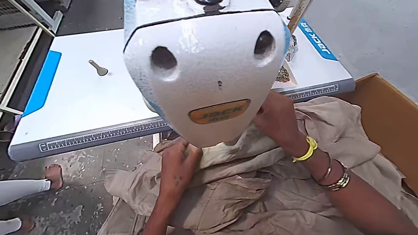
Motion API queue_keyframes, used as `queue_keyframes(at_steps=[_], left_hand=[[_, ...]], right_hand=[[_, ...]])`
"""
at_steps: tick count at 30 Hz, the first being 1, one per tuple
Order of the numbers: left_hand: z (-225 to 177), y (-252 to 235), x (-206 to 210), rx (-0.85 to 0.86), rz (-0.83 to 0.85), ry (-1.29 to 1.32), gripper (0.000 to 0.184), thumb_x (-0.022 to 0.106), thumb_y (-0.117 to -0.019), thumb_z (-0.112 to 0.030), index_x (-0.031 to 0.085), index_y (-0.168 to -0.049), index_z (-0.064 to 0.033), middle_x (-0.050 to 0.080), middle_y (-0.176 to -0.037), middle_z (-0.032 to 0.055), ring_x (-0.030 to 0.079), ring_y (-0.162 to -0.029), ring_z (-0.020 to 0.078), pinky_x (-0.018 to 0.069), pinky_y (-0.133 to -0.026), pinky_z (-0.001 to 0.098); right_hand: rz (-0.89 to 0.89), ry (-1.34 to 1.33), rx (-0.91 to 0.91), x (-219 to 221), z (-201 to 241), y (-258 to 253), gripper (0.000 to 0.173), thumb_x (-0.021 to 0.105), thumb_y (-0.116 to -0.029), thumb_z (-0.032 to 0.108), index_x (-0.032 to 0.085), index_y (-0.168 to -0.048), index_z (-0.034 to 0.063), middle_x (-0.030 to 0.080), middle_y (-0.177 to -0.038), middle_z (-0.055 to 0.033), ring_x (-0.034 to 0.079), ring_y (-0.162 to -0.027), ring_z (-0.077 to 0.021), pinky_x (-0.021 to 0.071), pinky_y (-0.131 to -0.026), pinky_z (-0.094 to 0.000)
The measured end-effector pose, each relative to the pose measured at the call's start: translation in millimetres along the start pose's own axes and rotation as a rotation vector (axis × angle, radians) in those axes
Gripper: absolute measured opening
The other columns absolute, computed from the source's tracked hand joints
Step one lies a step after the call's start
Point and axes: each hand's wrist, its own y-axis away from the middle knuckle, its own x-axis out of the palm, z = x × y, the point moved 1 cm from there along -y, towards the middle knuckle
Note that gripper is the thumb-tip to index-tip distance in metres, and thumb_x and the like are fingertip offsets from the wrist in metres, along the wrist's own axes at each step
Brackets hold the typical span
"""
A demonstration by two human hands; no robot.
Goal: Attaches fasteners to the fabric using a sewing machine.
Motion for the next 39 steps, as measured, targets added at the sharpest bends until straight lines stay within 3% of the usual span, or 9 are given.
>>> queue_keyframes(at_steps=[5, 8, 13, 22, 25, 27, 29, 33, 39], left_hand=[[-22, 36, -12, 0.14, 0.117, 0.032, 0.036, 0.056, -0.098, -0.035, 0.059, -0.07, -0.0138, 0.044, -0.053, -0.0093, 0.04, -0.045, -0.0019, 0.0341, -0.042, 0.0185], [-19, 36, -17, 0.229, 0.041, 0.081, 0.033, 0.059, -0.1001, -0.036, 0.073, -0.09, -0.0072, 0.061, -0.065, -0.0063, 0.051, -0.055, -0.0066, 0.0424, -0.052, 0.0119], [21, 27, -69, 0.23, -0.078, -0.061, 0.039, 0.061, -0.1005, -0.037, 0.076, -0.092, -0.0021, 0.076, -0.086, 0.0039, 0.069, -0.081, -0.0005, 0.0569, -0.078, 0.0208], [60, 5, -76, 0.098, -0.08, -0.286, 0.049, 0.059, -0.0975, -0.049, 0.074, -0.087, -0.0033, 0.066, -0.069, 0.0055, 0.058, -0.059, 0.0078, 0.0456, -0.058, 0.0305], [52, -8, -61, 0.145, -0.083, -0.29, 0.05, 0.059, -0.0968, -0.051, 0.074, -0.085, -0.0051, 0.064, -0.066, 0.0034, 0.055, -0.056, 0.0076, 0.0444, -0.055, 0.03], [53, -8, -55, 0.164, -0.091, -0.297, 0.05, 0.058, -0.0969, -0.05, 0.073, -0.084, -0.0047, 0.063, -0.065, 0.0042, 0.055, -0.055, 0.0095, 0.044, -0.054, 0.0318], [57, -5, -54, 0.161, -0.086, -0.294, 0.048, 0.059, -0.0973, -0.048, 0.072, -0.083, -0.0035, 0.062, -0.064, 0.0044, 0.054, -0.055, 0.0086, 0.0428, -0.055, 0.0303], [57, 2, -56, 0.132, -0.097, -0.275, 0.046, 0.061, -0.0969, -0.044, 0.073, -0.086, -0.0006, 0.064, -0.066, 0.007, 0.056, -0.057, 0.0081, 0.0443, -0.057, 0.0293], [59, 15, -62, 0.079, -0.12, -0.125, 0.044, 0.063, -0.0959, -0.046, 0.072, -0.084, -0.0046, 0.059, -0.064, -0.0058, 0.046, -0.055, -0.0086, 0.0369, -0.053, 0.0126]], right_hand=[[0.08, 0.103, -0.501, 22, 45, 11, 0.02, 0.058, -0.0972, 0.007, 0.068, -0.081, 0.0084, 0.068, -0.076, -0.0071, 0.068, -0.078, -0.0232, 0.0507, -0.064, -0.0336], [0.139, -0.028, -0.374, 23, 49, 11, 0.019, 0.06, -0.0973, 0.017, 0.072, -0.084, 0.0094, 0.071, -0.081, -0.0048, 0.069, -0.086, -0.019, 0.0523, -0.072, -0.0296], [0.311, -0.352, -0.002, 5, 41, 39, 0.031, 0.061, -0.1015, 0.037, 0.063, -0.095, 0.0071, 0.066, -0.086, -0.008, 0.064, -0.085, -0.0212, 0.0486, -0.089, -0.0391], [0.088, 0.177, 0.203, -55, -80, 65, 0.039, 0.068, -0.0962, 0.035, 0.062, -0.098, -0.0041, 0.064, -0.077, -0.0164, 0.06, -0.076, -0.0329, 0.0443, -0.077, -0.0495], [0.17, 0.405, 0.258, -68, -85, 58, 0.041, 0.062, -0.0998, 0.037, 0.061, -0.097, -0.003, 0.057, -0.066, -0.0158, 0.059, -0.058, -0.0355, 0.0439, -0.056, -0.0524], [0.318, 0.391, 0.397, -64, -67, 46, 0.034, 0.068, -0.0989, 0.03, 0.065, -0.107, -0.0026, 0.065, -0.085, -0.0228, 0.066, -0.079, -0.0452, 0.0496, -0.068, -0.0631], [0.363, 0.173, 0.361, -40, -35, 37, 0.03, 0.072, -0.0953, 0.024, 0.069, -0.112, -0.0006, 0.07, -0.108, -0.0208, 0.068, -0.102, -0.0391, 0.0535, -0.087, -0.0592], [0.378, -0.46, 0.446, 24, 37, 13, 0.042, 0.085, -0.0811, 0.027, 0.059, -0.101, 0.0009, 0.062, -0.087, -0.0076, 0.061, -0.08, -0.0153, 0.0511, -0.073, -0.0347], [0.517, -0.544, 0.534, 32, 41, 0, 0.048, 0.08, -0.086, 0.024, 0.053, -0.116, -0.0005, 0.059, -0.092, -0.0065, 0.056, -0.085, -0.0105, 0.047, -0.078, -0.0289]])
